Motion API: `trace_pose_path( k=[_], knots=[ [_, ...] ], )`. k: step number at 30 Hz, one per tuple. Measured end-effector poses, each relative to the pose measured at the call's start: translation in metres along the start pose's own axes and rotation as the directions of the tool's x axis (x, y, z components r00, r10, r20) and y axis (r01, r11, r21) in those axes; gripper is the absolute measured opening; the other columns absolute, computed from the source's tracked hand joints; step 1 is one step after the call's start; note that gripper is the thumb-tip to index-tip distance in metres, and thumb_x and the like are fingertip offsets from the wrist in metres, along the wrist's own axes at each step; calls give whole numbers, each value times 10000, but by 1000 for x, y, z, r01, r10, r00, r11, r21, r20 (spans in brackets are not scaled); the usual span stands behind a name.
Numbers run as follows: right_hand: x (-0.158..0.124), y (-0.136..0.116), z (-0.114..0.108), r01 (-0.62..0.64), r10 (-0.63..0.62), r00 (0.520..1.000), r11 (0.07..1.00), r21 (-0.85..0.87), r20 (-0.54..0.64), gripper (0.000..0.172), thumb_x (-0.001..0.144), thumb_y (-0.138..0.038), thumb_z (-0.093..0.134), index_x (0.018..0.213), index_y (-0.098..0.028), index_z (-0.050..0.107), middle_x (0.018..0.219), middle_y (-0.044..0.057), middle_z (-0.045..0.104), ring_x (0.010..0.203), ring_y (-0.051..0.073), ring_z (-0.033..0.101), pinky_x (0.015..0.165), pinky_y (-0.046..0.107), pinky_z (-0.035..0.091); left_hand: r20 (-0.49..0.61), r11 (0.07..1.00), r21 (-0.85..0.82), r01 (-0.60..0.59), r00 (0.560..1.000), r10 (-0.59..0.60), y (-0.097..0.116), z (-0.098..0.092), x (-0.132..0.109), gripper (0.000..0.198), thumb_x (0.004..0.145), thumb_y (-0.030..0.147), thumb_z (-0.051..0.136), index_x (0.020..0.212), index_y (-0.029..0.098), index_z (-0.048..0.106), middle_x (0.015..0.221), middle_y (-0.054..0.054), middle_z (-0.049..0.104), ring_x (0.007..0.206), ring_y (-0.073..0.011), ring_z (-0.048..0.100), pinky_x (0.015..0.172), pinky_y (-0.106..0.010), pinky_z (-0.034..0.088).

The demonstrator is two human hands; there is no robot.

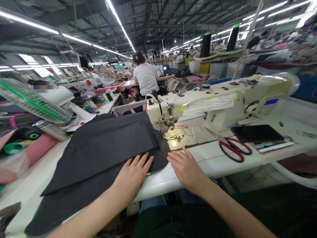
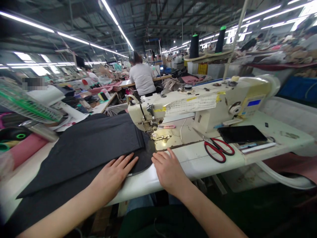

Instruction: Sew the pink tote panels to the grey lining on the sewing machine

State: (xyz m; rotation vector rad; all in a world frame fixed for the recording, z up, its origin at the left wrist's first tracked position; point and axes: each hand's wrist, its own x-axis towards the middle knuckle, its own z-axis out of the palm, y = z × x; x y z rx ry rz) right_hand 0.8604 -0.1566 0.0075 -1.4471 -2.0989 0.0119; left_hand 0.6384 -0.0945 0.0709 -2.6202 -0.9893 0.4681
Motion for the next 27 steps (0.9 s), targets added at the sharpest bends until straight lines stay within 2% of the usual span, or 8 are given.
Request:
trace_pose_path(
  k=[1,4,7,13,20,27],
  knots=[
    [0,-1,0,2,-2,1000,1000,-2,0,330,973,-140,485,1276,-182,609,1343,78,632,1257,213,522,1176,499,227,-52,1000,20,-6,999,7,-6,7,-1,697,807,2,427,1470,211,386,1531,-93,360,1307,-287,501,989,-459,547],
    [2,-7,0,13,-12,1000,1000,-18,11,318,981,-156,493,1278,-179,605,1340,74,634,1251,216,523,1178,499,219,-189,991,41,-126,973,132,-26,25,0,605,881,41,387,1444,258,430,1498,-29,419,1250,-227,555,935,-348,566],
    [4,-12,0,12,-10,1000,999,-53,23,313,980,-171,507,1278,-175,603,1337,76,635,1244,226,527,1175,512,220,-251,983,16,-185,951,183,-40,30,3,551,901,80,443,1415,275,472,1451,-38,483,1214,-221,584,950,-336,549],
    [5,-16,3,3,-2,1000,995,-105,11,307,991,-193,503,1283,-190,599,1338,62,637,1241,223,532,1177,522,219,-266,980,32,-198,943,200,-44,25,4,525,896,110,515,1394,273,499,1408,-49,528,1165,-257,616,926,-389,565],
    [9,-15,3,-17,19,1000,994,-107,20,311,1001,-197,478,1283,-192,610,1350,79,630,1233,232,541,1162,540,234,-308,980,6,-198,932,190,-41,32,10,480,886,104,535,1340,256,562,1388,-83,548,1153,-272,619,918,-405,576],
    [16,-11,3,-41,48,998,990,-131,45,315,1005,-206,472,1285,-191,616,1361,72,624,1243,229,534,1171,549,215,-272,980,13,-197,943,193,-42,22,17,468,871,97,565,1321,226,581,1371,-93,558,1114,-297,636,864,-434,610]
  ],
)
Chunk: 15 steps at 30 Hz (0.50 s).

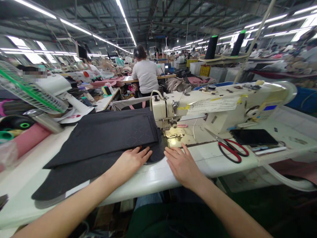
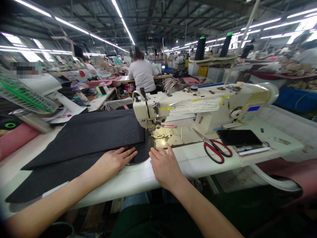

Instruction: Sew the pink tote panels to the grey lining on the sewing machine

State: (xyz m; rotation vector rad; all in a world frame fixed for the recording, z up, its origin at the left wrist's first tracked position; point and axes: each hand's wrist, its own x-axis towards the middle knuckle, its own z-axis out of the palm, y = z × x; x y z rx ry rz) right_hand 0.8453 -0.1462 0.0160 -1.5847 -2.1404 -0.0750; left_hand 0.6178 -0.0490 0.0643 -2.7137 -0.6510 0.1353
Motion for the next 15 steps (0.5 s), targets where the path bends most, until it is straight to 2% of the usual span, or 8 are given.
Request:
trace_pose_path(
  k=[7,13,15],
  knots=[
    [12,6,1,-16,17,1000,1000,-15,24,324,1017,-231,451,1307,-203,594,1389,73,601,1245,238,524,1156,572,227,-15,999,-28,34,999,-35,-7,3,10,473,874,85,535,1317,245,585,1355,-98,574,1105,-280,635,859,-411,597],
    [25,11,1,-33,34,999,999,-37,26,303,1016,-242,456,1280,-208,602,1363,83,609,1263,267,491,1127,606,272,8,998,-42,48,999,-47,-11,0,19,433,901,96,476,1297,217,603,1351,-107,575,1096,-251,627,860,-364,579],
    [27,13,2,-52,53,998,997,-48,19,296,1009,-255,477,1275,-215,604,1327,91,618,1252,269,497,1126,600,281,17,998,-33,49,999,-48,-11,-1,21,436,901,91,472,1305,198,594,1351,-118,572,1093,-259,627,860,-381,580]
  ],
)
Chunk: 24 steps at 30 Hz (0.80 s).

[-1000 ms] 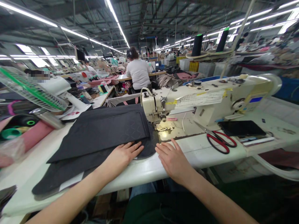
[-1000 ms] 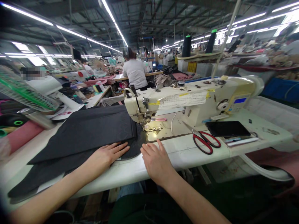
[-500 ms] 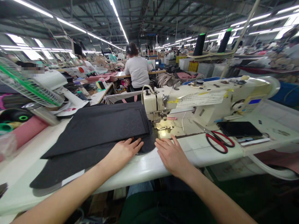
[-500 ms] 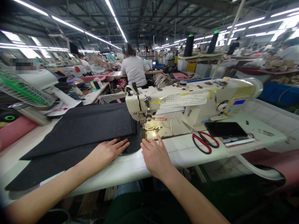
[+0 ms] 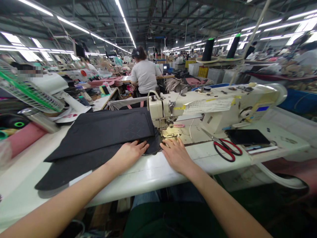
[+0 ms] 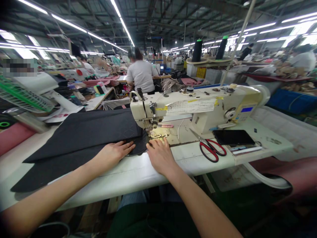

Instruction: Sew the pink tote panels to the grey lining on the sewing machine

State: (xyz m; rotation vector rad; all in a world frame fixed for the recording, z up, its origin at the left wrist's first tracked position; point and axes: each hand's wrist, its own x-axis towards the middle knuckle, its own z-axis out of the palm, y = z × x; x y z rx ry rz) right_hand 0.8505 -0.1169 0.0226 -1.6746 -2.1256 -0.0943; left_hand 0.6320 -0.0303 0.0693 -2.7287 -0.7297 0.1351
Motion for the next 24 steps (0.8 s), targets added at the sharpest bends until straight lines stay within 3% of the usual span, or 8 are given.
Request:
trace_pose_path(
  k=[4,9,15,20,24],
  knots=[
    [5,5,2,-37,37,999,999,-3,-10,294,993,-248,512,1269,-237,612,1258,97,622,1208,266,520,1131,591,277,26,996,81,30,999,-32,7,-4,5,456,887,63,462,1321,147,573,1323,-150,585,1031,-300,639,761,-422,591],
    [13,12,3,-46,46,999,998,-37,-9,292,982,-237,528,1260,-235,619,1216,92,620,1150,273,534,1114,598,283,52,984,156,89,994,-98,30,-7,15,447,878,42,407,1281,90,596,1229,-206,620,916,-307,646,639,-382,549],
    [16,17,3,-28,29,1000,994,-102,10,309,986,-260,532,1286,-252,609,1176,88,631,1134,272,524,1131,605,239,38,963,203,179,981,-190,54,-3,21,453,876,19,352,1265,17,585,1144,-287,620,939,-362,647,597,-380,553],
    [15,17,5,-22,23,1000,993,-119,8,317,991,-274,521,1297,-251,602,1188,90,629,1146,277,509,1141,588,220,32,966,237,101,993,-112,47,-5,12,585,912,78,350,1470,249,390,1366,-159,546,866,-300,653,567,-376,588],
    [14,17,8,-38,39,999,993,-107,0,312,989,-262,524,1289,-244,608,1197,100,630,1152,282,516,1134,586,229,52,956,293,37,997,-55,45,-6,10,608,905,78,304,1479,266,379,1555,-32,333,878,-287,632,509,-350,583]
  ],
)
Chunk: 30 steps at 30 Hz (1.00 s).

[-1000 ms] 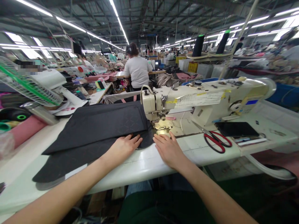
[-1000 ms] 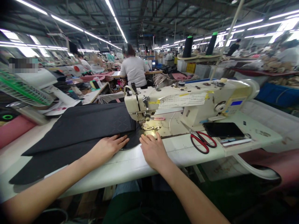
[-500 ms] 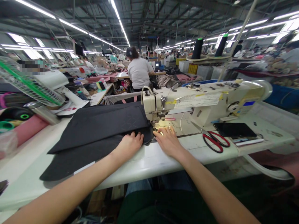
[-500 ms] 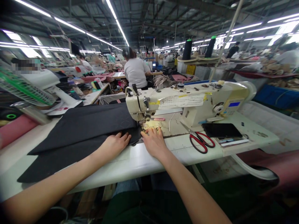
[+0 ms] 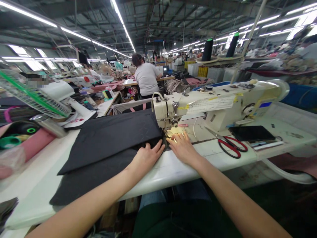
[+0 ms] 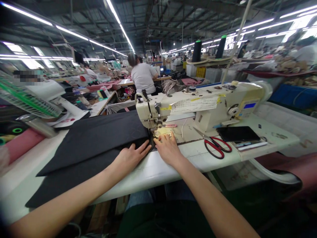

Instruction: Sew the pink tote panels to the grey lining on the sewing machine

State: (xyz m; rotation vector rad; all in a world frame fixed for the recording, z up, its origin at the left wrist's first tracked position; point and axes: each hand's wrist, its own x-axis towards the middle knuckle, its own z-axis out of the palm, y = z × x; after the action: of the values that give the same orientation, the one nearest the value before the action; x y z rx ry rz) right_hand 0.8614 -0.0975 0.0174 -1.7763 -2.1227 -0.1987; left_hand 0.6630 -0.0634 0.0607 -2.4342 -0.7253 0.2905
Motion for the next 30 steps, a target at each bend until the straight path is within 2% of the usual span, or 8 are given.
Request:
trace_pose_path(
  k=[4,10,16,22,30],
  knots=[
    [-5,0,2,-20,21,999,999,48,-25,322,985,-250,530,1300,-230,595,1229,103,625,1171,272,523,1137,564,242,5,1000,11,-21,1000,21,2,-3,2,613,902,80,322,1488,254,367,1530,-10,383,943,-304,609,547,-350,597],
    [-12,-3,0,21,-18,999,998,55,-44,291,992,-226,517,1261,-254,623,1197,81,640,1146,261,544,1132,573,242,5,1000,7,-6,1000,6,4,-8,7,602,918,99,312,1492,278,351,1535,-18,377,952,-309,602,558,-348,593],
    [-10,-5,-1,62,-58,996,997,47,-72,269,999,-221,501,1228,-202,641,1267,92,638,1205,271,518,1143,561,235,4,1000,-2,-3,1000,3,5,-7,7,609,919,91,301,1493,290,344,1503,-32,429,971,-315,598,558,-344,585],
    [-9,-4,-1,97,-93,994,993,72,-57,268,1008,-197,478,1226,-204,635,1251,63,675,1187,232,542,1181,574,145,25,998,9,-61,998,60,-4,-6,12,605,917,87,317,1484,294,361,1464,-43,477,892,-286,615,528,-334,571],
    [-8,-5,-6,49,-48,999,996,77,-25,272,1009,-218,471,1225,-216,637,1261,77,657,1205,255,517,1153,598,198,36,994,47,-99,995,97,-7,-6,16,630,905,66,320,1492,292,349,1466,-40,474,837,-275,619,480,-324,536]
  ],
)
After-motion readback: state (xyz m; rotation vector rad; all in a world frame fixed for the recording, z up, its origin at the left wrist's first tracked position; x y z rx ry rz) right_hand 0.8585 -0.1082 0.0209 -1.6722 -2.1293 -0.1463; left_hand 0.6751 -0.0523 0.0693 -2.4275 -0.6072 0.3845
